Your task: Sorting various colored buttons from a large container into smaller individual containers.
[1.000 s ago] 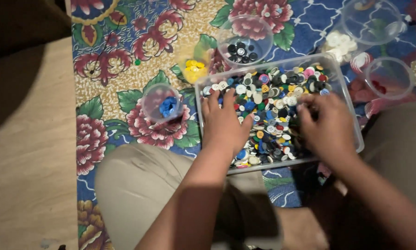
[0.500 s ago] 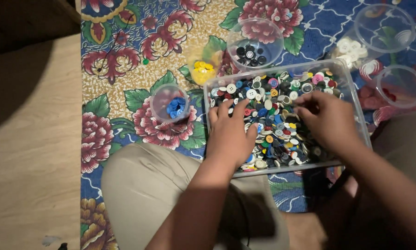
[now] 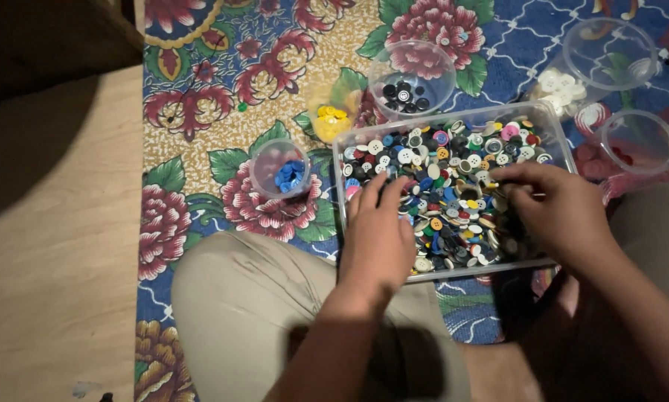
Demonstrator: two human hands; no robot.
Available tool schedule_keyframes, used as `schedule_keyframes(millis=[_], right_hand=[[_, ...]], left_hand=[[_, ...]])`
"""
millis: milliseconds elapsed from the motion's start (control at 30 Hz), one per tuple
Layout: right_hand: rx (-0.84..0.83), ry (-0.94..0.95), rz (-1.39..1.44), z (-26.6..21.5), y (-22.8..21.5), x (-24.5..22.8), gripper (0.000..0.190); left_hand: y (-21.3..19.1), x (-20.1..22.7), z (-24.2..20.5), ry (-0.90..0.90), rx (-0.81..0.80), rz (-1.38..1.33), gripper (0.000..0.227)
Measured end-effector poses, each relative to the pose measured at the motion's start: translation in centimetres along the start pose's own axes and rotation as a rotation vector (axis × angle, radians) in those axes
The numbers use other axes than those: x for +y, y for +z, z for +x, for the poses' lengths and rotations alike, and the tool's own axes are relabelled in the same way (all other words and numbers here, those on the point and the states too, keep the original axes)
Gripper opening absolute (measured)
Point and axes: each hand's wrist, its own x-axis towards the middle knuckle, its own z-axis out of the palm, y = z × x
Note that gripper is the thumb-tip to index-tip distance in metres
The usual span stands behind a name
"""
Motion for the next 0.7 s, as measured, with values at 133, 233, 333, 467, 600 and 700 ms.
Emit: schedule_keyframes(millis=[133, 233, 333, 467, 600, 700], right_hand=[[-0.087, -0.141, -0.078, 0.6, 1.4, -0.3, 0.028], [-0.040, -0.279, -0.139, 1.0, 2.8, 0.5, 0.030], [-0.013, -0.328, -0.173, 1.5, 3.5, 1.1, 0.025], [-0.033, -0.328, -0.291, 1.9, 3.1, 0.6, 0.033], [-0.070, -0.307, -0.318, 2.3, 2.9, 0.3, 0.034], [-0.059, -0.286, -0.303, 3.1, 3.2, 1.4, 0.027]], left_hand=[[-0.3, 1.3, -1.1, -0.064, -0.031, 0.013, 0.060], [0.0, 1.3, -2.0, -0.029, 0.029, 0.019, 0.058], [-0.1, 1.3, -2.5, -0.005, 0.059, 0.033, 0.054], [-0.6, 1.6, -2.8, -0.016, 0.028, 0.029, 0.050], [-0.3, 1.6, -3.0, -0.012, 0.013, 0.031, 0.048], [-0.2, 1.4, -3.2, -0.026, -0.005, 0.026, 0.046]])
